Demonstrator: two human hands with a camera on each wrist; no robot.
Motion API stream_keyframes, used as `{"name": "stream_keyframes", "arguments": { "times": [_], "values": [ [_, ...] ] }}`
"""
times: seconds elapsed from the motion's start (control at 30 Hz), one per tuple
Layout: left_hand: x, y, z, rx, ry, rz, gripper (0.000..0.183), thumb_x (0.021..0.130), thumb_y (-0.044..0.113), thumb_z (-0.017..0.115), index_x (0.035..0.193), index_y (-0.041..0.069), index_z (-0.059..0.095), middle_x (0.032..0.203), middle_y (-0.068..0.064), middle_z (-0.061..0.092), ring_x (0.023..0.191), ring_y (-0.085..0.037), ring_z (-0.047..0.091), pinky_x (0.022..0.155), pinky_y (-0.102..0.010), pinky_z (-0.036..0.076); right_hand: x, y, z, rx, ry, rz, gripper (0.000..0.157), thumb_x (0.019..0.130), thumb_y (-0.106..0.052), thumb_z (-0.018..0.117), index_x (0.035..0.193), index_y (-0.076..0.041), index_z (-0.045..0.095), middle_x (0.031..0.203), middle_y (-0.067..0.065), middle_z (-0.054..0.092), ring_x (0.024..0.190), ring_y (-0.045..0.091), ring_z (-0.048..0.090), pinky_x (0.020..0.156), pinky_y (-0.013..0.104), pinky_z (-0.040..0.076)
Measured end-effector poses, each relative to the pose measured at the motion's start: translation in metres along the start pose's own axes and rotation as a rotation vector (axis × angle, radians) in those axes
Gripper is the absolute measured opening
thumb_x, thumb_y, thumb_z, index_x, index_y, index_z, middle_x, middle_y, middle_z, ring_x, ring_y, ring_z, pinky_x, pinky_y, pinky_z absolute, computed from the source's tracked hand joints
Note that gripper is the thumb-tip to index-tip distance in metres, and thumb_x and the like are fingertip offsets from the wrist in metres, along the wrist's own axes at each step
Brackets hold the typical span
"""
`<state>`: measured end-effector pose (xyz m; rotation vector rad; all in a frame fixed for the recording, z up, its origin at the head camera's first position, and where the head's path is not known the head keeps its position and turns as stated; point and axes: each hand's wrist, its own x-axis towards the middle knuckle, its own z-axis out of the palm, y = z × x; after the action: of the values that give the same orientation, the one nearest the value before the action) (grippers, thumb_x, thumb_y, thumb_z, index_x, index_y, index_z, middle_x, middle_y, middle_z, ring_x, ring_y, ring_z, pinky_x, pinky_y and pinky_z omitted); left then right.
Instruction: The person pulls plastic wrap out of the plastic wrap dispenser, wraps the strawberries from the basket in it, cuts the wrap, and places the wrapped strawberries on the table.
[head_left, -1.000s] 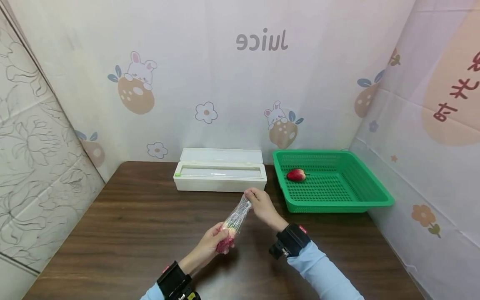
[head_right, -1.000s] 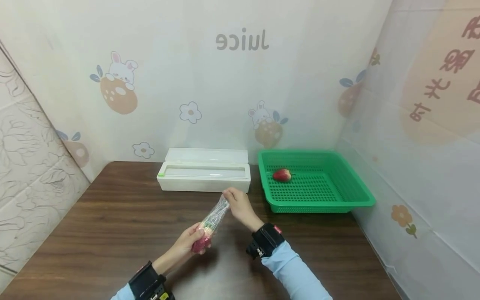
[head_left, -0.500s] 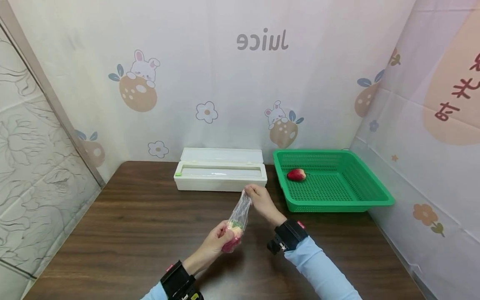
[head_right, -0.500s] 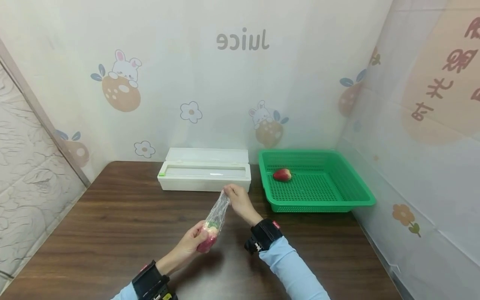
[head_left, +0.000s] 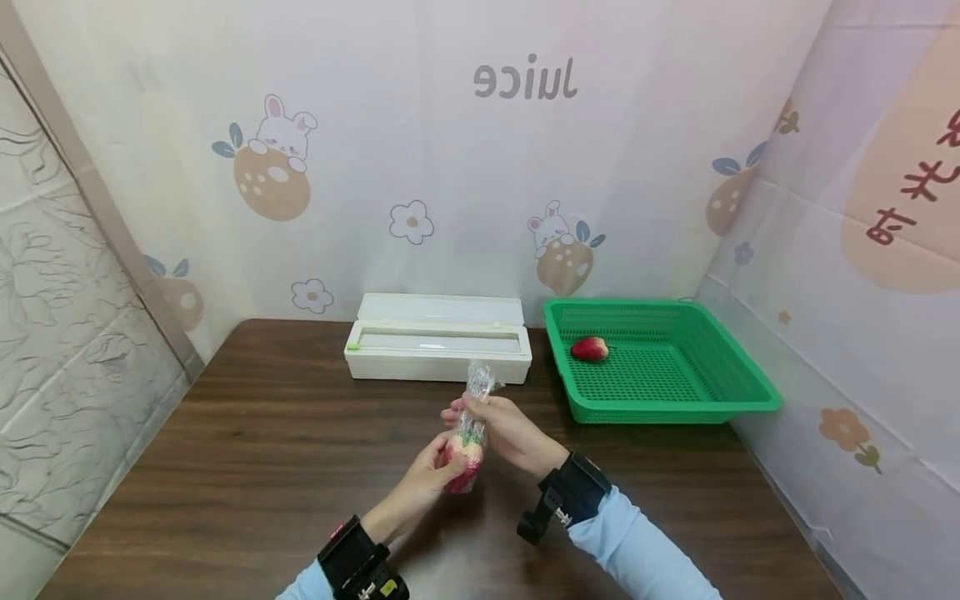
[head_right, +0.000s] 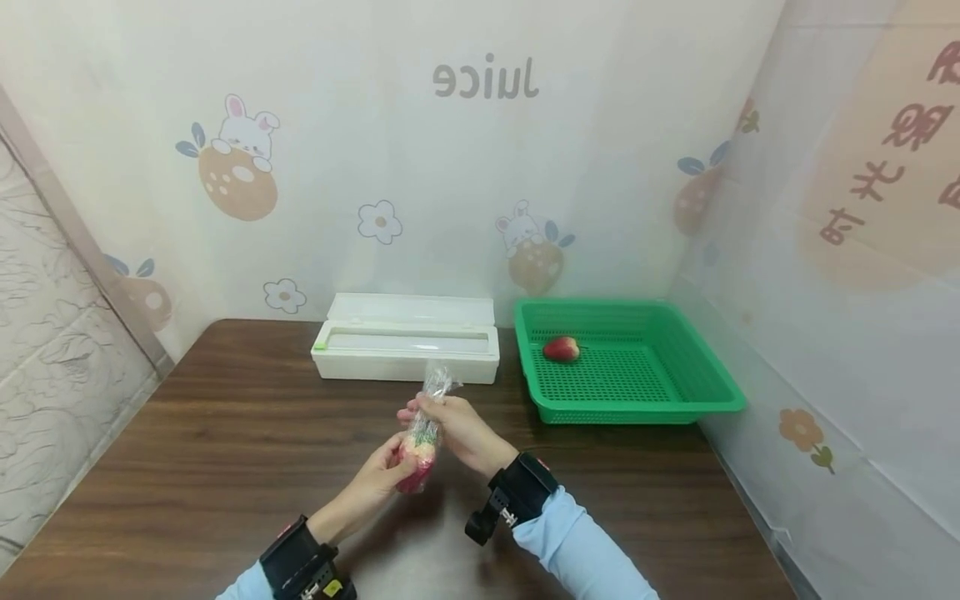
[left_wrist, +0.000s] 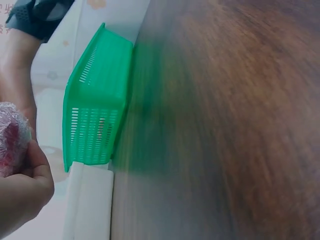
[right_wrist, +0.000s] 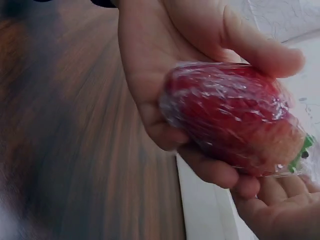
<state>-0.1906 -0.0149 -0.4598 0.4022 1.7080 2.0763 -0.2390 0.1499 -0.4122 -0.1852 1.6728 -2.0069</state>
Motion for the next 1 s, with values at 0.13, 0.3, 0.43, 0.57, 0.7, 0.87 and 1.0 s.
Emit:
{"name": "stream_keyframes", "arguments": {
  "times": [0.13,0.3,0.43,0.57,0.7,0.87,1.0],
  "values": [
    [-0.001,-0.003,0.001,0.045,-0.004,-0.013,0.058,0.091,0.028,0.055,0.135,-0.002,0.031,0.116,-0.008,0.054,0.098,-0.009,0.054,0.082,-0.025,0.045,0.003,0.000,0.001,0.024,0.121,0.000,0.035,0.096,-0.026,0.046,0.115,0.004,0.048,0.097,0.007,0.068,0.096,0.017,0.064,0.096,0.040,0.043],
    [-0.001,-0.004,0.001,0.010,-0.038,-0.028,0.058,0.088,0.017,0.061,0.133,-0.003,0.032,0.110,-0.007,0.056,0.094,-0.010,0.055,0.079,-0.026,0.048,0.008,0.004,-0.003,0.089,0.123,0.038,0.027,0.098,-0.024,0.041,0.108,0.000,0.047,0.084,0.001,0.068,0.089,0.015,0.065,0.084,0.034,0.050],
    [-0.002,-0.003,0.000,-0.022,-0.086,-0.027,0.063,0.086,0.011,0.062,0.136,-0.004,0.027,0.117,-0.010,0.052,0.099,-0.010,0.054,0.082,-0.025,0.048,0.012,0.006,-0.005,0.099,0.148,0.055,0.025,0.098,-0.022,0.041,0.109,0.000,0.048,0.086,0.002,0.067,0.088,0.013,0.064,0.083,0.031,0.049],
    [-0.003,-0.002,-0.001,-0.020,-0.123,-0.019,0.070,0.086,0.011,0.062,0.140,-0.004,0.021,0.127,-0.018,0.045,0.105,-0.012,0.053,0.085,-0.024,0.047,0.015,0.003,-0.005,0.130,0.210,0.031,0.037,0.096,-0.015,0.046,0.128,0.003,0.039,0.115,0.019,0.060,0.098,0.017,0.061,0.096,0.037,0.043],
    [-0.004,0.000,-0.001,0.009,-0.084,-0.024,0.071,0.086,0.019,0.063,0.140,-0.003,0.023,0.127,-0.019,0.047,0.106,-0.013,0.055,0.086,-0.025,0.047,0.015,-0.001,-0.006,0.031,0.367,-0.163,0.058,0.092,-0.013,0.054,0.140,0.001,0.024,0.136,0.023,0.041,0.116,0.024,0.049,0.102,0.042,0.035],
    [-0.003,0.001,0.000,0.050,0.078,-0.030,0.066,0.087,0.025,0.063,0.137,-0.003,0.030,0.124,-0.018,0.049,0.103,-0.013,0.055,0.084,-0.026,0.047,0.004,-0.001,-0.005,-0.420,0.488,-0.577,0.034,0.094,-0.014,0.050,0.126,-0.002,0.050,0.130,0.015,0.052,0.122,0.028,0.046,0.101,0.043,0.036],
    [-0.002,0.002,0.002,0.042,0.128,-0.033,0.066,0.087,0.026,0.061,0.136,-0.005,0.030,0.124,-0.019,0.048,0.102,-0.013,0.055,0.083,-0.025,0.047,-0.007,0.001,0.008,-0.652,0.360,-0.790,0.030,0.096,-0.001,0.038,0.120,-0.001,0.057,0.127,0.014,0.055,0.124,0.029,0.046,0.103,0.041,0.035]
  ]
}}
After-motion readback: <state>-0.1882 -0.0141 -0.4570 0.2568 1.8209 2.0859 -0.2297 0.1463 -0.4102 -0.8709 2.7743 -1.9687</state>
